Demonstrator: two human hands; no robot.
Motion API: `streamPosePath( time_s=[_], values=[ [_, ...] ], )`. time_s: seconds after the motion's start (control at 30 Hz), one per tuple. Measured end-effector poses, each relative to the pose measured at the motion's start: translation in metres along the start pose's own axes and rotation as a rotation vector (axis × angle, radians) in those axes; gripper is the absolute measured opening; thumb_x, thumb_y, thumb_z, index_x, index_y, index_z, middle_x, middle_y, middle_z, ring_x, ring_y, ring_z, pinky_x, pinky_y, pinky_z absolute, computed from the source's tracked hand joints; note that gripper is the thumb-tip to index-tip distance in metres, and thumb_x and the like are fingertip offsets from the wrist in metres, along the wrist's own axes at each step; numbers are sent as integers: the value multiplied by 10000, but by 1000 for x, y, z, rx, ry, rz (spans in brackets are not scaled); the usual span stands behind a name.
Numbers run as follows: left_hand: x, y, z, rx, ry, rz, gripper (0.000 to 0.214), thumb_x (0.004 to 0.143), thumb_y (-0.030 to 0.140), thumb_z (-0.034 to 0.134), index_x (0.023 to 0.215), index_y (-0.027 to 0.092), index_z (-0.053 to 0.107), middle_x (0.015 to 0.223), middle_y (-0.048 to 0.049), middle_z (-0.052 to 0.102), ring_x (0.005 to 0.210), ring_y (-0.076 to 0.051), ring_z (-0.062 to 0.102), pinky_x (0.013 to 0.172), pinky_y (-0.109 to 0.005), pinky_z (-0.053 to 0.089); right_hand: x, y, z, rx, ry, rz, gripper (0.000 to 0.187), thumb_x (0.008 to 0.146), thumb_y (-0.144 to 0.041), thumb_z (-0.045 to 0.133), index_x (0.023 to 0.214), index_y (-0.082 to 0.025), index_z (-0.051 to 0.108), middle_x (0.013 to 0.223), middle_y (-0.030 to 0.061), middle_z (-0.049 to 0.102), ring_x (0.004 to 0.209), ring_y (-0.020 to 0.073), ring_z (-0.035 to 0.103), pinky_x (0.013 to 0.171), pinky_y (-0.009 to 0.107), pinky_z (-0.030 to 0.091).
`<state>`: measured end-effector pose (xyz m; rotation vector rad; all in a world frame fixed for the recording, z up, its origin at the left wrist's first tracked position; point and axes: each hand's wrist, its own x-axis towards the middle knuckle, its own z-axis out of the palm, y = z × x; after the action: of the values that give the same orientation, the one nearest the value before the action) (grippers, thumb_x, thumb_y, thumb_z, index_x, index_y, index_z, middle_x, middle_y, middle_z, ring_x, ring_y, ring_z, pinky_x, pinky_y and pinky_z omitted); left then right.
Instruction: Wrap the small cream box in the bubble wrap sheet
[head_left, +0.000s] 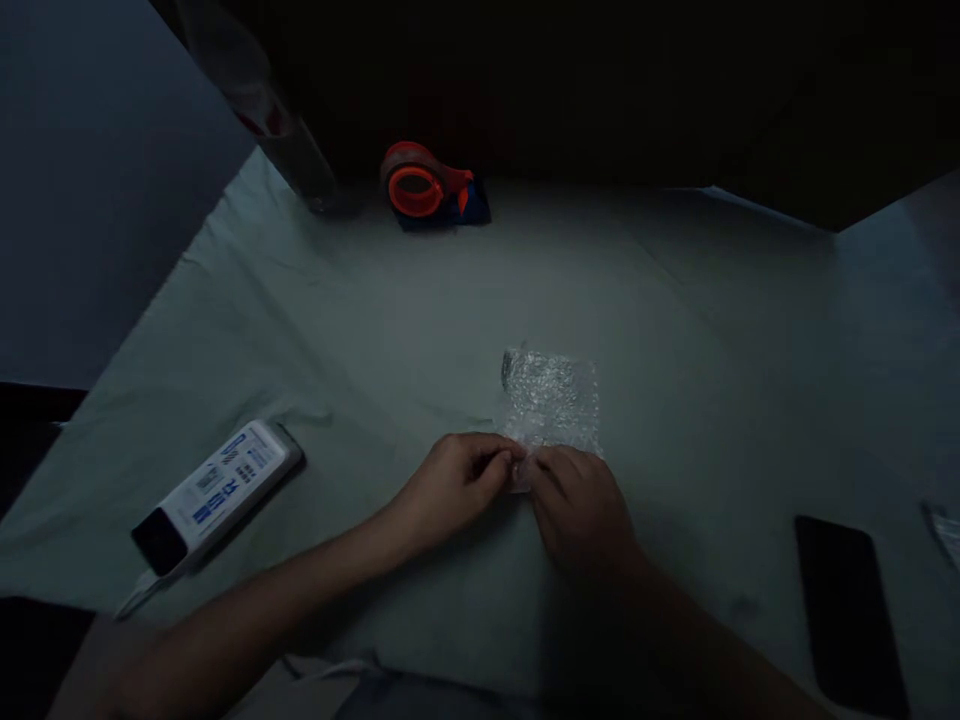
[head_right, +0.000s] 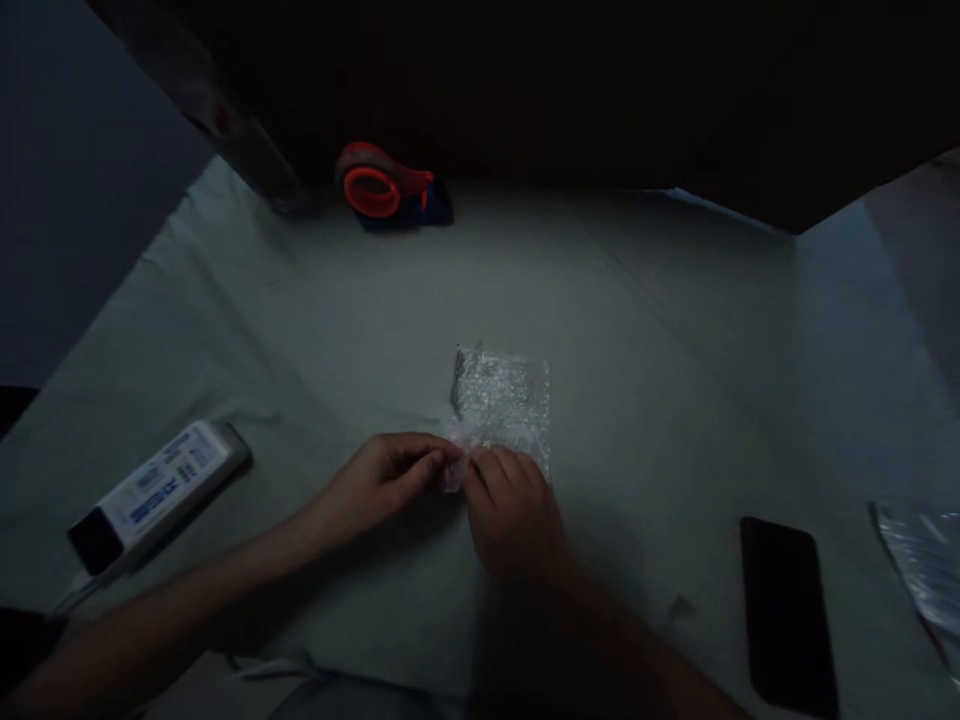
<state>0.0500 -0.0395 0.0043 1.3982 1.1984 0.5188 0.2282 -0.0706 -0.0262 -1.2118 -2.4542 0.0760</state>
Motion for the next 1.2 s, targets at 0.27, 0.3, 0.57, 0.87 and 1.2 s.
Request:
streamPosePath(
  time_s=[0.27,0.3,0.57,0.87,1.2],
  values=[
    [-8,-31,20,618,252,694,222,853,98,533,1056,97,621,863,-104,608,851,-189,542,751,-345,522,-9,-1,-9,150,57,68,267,849,-95,447,1032,-143,636,1010,75,696,993,194,581,831,345,447],
    [-7,-33,21,639,281,722,221,844,88,546,1054,89,615,901,-120,599,901,-202,543,773,-359,531,-10,-2,-10,171,56,85,276,850,-91,450,1048,-150,632,1027,69,697,1007,190,583,838,344,449],
    [3,-38,18,691,192,874,225,872,69,501,1095,65,530,1007,-144,603,1221,-278,484,926,-396,543,-31,5,-30,410,13,493,213,873,-240,476,991,-185,645,1018,80,686,949,194,630,823,348,509],
    [12,-34,20,577,132,784,125,819,80,501,933,128,519,921,-84,539,977,-184,571,1043,-469,451,-51,18,-30,956,-119,1383,707,756,-518,576,1304,-105,404,778,79,717,647,198,660,619,330,521],
    [11,-36,21,582,131,783,139,824,83,495,955,124,515,949,-92,539,1013,-190,573,1050,-447,452,-13,15,-8,1257,153,1366,610,607,-367,732,1140,-166,513,803,41,695,563,123,577,495,229,421]
  ],
)
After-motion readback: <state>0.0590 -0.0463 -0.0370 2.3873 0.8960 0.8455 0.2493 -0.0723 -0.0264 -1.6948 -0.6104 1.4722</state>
